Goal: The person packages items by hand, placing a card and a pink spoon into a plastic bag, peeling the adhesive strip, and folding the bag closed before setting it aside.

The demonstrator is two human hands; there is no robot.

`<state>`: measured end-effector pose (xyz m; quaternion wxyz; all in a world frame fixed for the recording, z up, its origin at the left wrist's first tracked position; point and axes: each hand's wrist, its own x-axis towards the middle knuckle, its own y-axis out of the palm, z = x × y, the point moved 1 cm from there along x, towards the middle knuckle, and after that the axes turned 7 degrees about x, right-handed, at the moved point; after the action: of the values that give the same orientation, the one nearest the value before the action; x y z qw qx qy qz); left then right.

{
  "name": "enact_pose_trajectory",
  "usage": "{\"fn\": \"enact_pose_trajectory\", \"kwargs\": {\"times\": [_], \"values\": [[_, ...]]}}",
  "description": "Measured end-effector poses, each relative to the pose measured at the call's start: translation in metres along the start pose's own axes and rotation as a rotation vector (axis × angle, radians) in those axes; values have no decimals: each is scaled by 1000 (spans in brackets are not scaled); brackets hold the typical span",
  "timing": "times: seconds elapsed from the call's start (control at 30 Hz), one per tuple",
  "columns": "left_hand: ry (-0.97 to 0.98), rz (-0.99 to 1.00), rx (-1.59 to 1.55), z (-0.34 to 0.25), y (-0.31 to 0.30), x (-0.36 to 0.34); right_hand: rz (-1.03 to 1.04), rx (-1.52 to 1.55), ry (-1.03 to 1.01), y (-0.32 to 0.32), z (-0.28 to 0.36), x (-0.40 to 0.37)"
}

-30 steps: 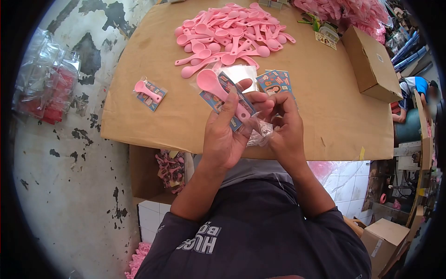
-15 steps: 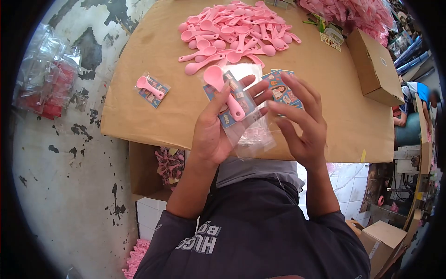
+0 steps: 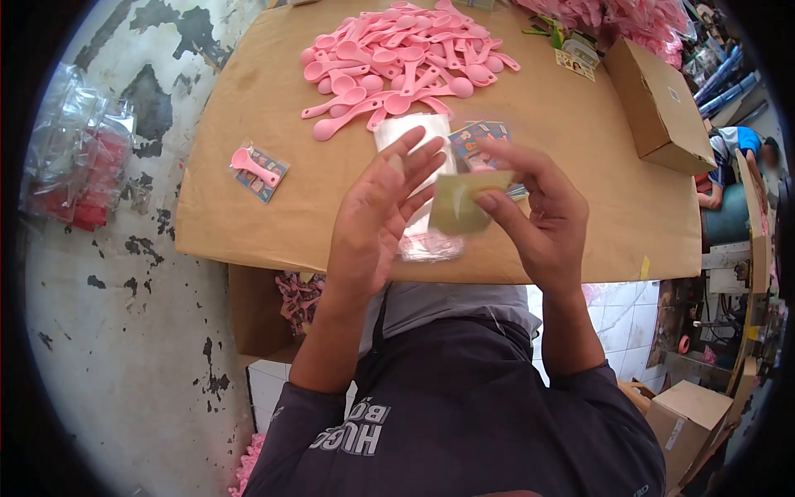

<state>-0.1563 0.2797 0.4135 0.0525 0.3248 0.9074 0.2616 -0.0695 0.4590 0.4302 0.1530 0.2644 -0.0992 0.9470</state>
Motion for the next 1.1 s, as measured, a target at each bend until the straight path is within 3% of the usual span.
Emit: {"fn": "enact_pose_trajectory", "kwargs": {"times": [0.03, 0.1, 0.23, 0.33, 0.4, 0.43, 0.5, 0.9, 1.1], "values": [[-2, 6, -5, 0, 2, -1, -3, -8, 1, 1, 2, -1], [24, 151, 229, -2, 8, -4, 0, 211, 267, 5, 4, -3], [-102, 1, 301, -3, 12, -11, -1, 330, 368, 13, 4, -8], [-79, -61, 354, 2, 8, -14, -50, 425, 509, 14, 6, -9], [-45, -89, 379, -2, 16, -17, -213, -38, 177, 15, 3, -8], [-11, -116, 409, -4, 19, -17, -216, -42, 174, 13, 2, -4], [3, -94, 418, -5, 21, -20, -132, -557, -330, 10, 7, 8], [118, 41, 742, 3, 21, -24, -174, -689, -493, 19, 1, 16], [121, 76, 723, 0, 25, -26, -200, -478, -326, 9, 5, 17]]}}
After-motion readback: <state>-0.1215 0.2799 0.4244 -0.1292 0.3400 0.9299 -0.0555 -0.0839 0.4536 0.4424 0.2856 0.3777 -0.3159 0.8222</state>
